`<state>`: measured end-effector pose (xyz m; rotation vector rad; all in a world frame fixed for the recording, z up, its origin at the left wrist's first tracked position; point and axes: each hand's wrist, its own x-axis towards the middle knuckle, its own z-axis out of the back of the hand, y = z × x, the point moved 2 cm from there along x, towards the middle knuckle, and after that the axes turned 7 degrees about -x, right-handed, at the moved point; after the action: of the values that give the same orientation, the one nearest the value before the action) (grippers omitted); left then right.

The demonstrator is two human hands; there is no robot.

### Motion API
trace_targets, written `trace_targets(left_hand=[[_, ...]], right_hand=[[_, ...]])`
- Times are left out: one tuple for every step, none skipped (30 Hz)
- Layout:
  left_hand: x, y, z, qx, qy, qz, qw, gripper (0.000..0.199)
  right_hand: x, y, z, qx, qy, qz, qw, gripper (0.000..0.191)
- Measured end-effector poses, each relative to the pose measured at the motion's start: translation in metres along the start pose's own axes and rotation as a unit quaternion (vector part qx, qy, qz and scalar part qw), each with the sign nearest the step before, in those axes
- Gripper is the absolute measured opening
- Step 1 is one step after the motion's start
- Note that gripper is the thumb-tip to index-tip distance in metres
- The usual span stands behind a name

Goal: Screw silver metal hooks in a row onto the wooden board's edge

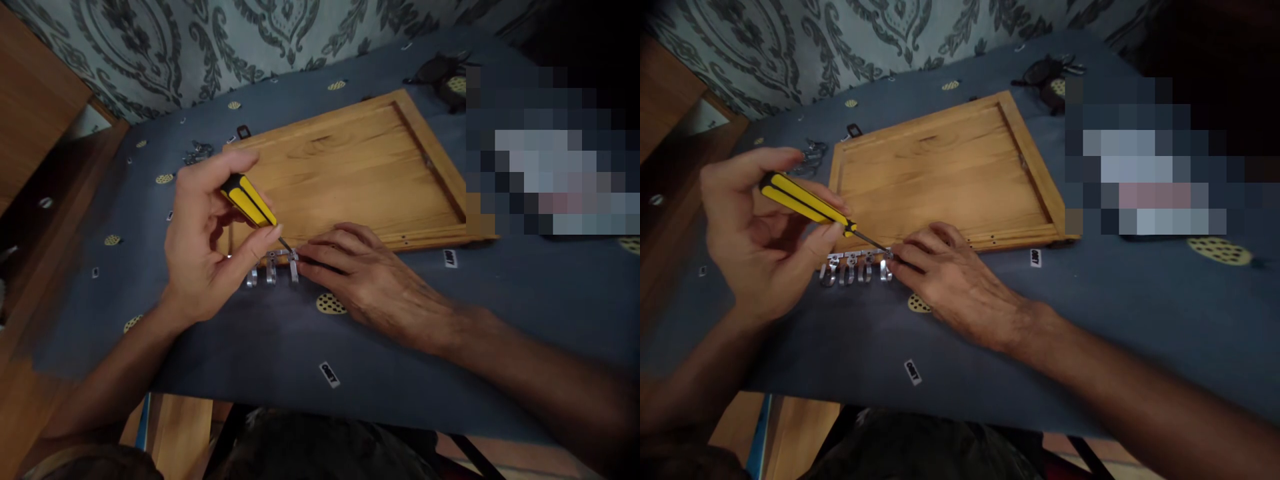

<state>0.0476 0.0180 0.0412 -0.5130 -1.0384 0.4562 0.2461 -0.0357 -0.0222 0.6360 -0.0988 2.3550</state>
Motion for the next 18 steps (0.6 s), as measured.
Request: trace_targets(left_hand=[[0.000,-0.001,0.000,0.012,-0.010,-0.002,1.000,0.055],[0.000,-0.003,-0.001,0.025,-0.017,-0.004,1.000,0.055],[0.000,-0.005,-0.001,0.035,-0.021,-0.004,0.999,0.055],[0.000,-0.006,-0.001,0.043,-0.018,0.002,0.999,0.054],[0.001,-0.007,0.000,0.046,-0.011,0.007,0.999,0.053],[0.003,-0.007,0.000,0.046,-0.003,0.010,0.999,0.052],[0.004,-0.007,0.001,0.043,0.007,0.009,0.999,0.052],[0.005,-0.007,0.002,0.039,0.014,0.006,0.999,0.051],[0.006,-0.005,0.003,0.033,0.020,0.003,0.999,0.052],[0.007,-0.004,0.003,0.025,0.024,-0.005,0.999,0.052],[0.007,-0.003,0.004,0.014,0.026,-0.013,0.999,0.053],[0.007,-0.001,0.004,0.005,0.029,-0.016,0.999,0.054],[0.006,0.000,0.003,-0.001,0.027,-0.016,1.000,0.054],[0.005,0.001,0.003,-0.005,0.023,-0.016,1.000,0.053],[0.004,0.002,0.002,-0.004,0.017,-0.016,1.000,0.053],[0.003,0.003,0.002,0.003,0.009,-0.010,1.000,0.054],[0.002,0.003,0.002,0.015,0.000,-0.003,1.000,0.054],[0.002,0.003,0.003,0.026,-0.007,-0.003,1.000,0.055]], right_hand=[[0.000,0.000,0.000,0.001,-0.001,0.000,1.000,0.037],[0.000,0.000,0.000,0.002,-0.002,0.000,1.000,0.037],[0.000,0.000,0.000,0.004,0.000,0.000,1.000,0.038],[0.001,0.000,0.001,0.006,0.002,0.000,1.000,0.039],[0.001,0.000,0.001,0.008,0.004,-0.001,1.000,0.039],[0.001,0.000,0.001,0.011,0.006,-0.002,1.000,0.040],[0.001,0.000,0.001,0.014,0.009,-0.003,1.000,0.040],[0.001,0.000,0.001,0.016,0.011,-0.004,1.000,0.040],[0.002,0.000,0.001,0.017,0.011,-0.004,1.000,0.040],[0.002,0.000,0.001,0.017,0.010,-0.004,1.000,0.040],[0.002,0.000,0.001,0.016,0.009,-0.004,1.000,0.039],[0.002,0.000,0.001,0.014,0.007,-0.004,1.000,0.038],[0.002,0.000,0.001,0.010,0.005,-0.005,1.000,0.037],[0.002,0.001,0.001,0.008,0.002,-0.005,1.000,0.036],[0.002,0.001,0.001,0.007,0.002,-0.005,1.000,0.035],[0.001,0.001,0.001,0.007,0.004,-0.006,1.000,0.035],[0.001,0.001,0.001,0.008,0.007,-0.006,1.000,0.035],[0.001,0.000,0.001,0.010,0.011,-0.007,1.000,0.037]])
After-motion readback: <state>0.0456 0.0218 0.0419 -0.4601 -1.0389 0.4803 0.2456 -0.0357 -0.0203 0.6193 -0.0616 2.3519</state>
